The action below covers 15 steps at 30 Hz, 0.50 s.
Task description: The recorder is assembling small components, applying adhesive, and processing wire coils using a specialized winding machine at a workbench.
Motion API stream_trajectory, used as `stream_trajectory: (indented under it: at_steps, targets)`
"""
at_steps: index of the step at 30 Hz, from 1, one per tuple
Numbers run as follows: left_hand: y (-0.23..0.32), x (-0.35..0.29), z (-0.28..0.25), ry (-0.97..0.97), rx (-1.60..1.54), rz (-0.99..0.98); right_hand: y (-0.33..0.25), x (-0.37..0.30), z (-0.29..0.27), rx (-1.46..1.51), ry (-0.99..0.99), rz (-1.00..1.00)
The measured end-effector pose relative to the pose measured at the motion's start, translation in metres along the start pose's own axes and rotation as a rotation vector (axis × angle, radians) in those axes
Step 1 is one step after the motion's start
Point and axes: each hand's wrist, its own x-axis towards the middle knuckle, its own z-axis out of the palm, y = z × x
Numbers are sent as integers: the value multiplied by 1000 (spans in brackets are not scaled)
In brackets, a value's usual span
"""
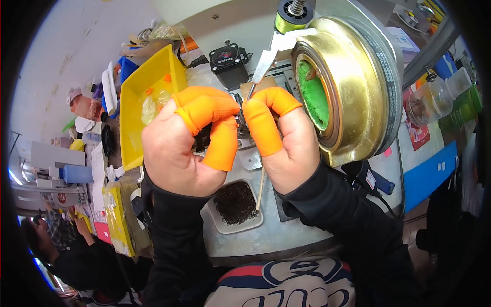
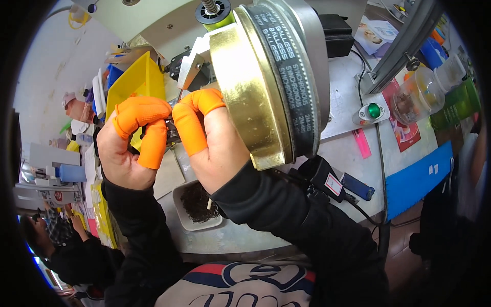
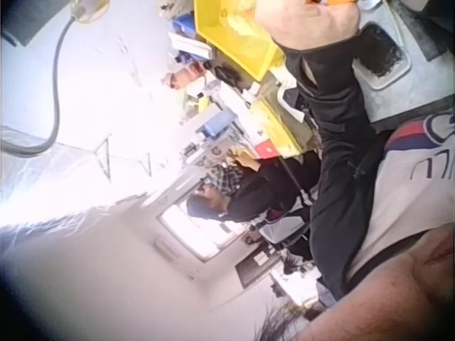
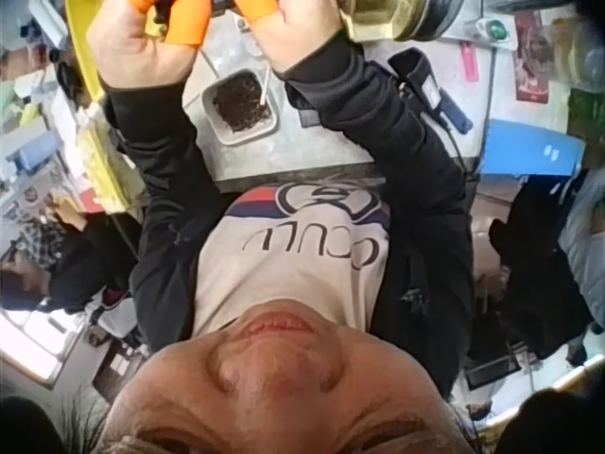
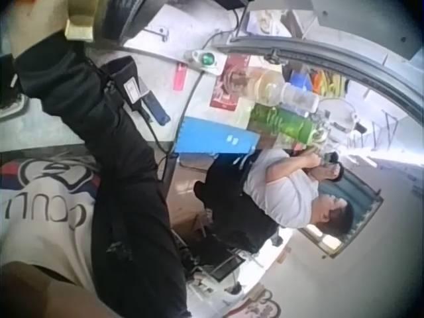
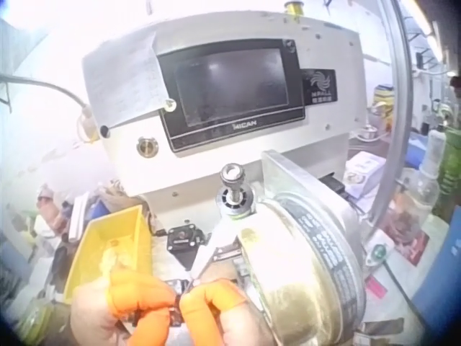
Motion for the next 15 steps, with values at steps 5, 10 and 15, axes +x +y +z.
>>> stream_trajectory:
  at_steps: [5,10,15]
  targets:
    - [2,0,0,-1,-8,-23,0,-3,-3,-138,25,-62]
    - [3,1,0,-5,32,8,2,-5,-2,39,52,-7]
    - [2,1,1,7,45,14,-1,0,0,-96,50,-87]
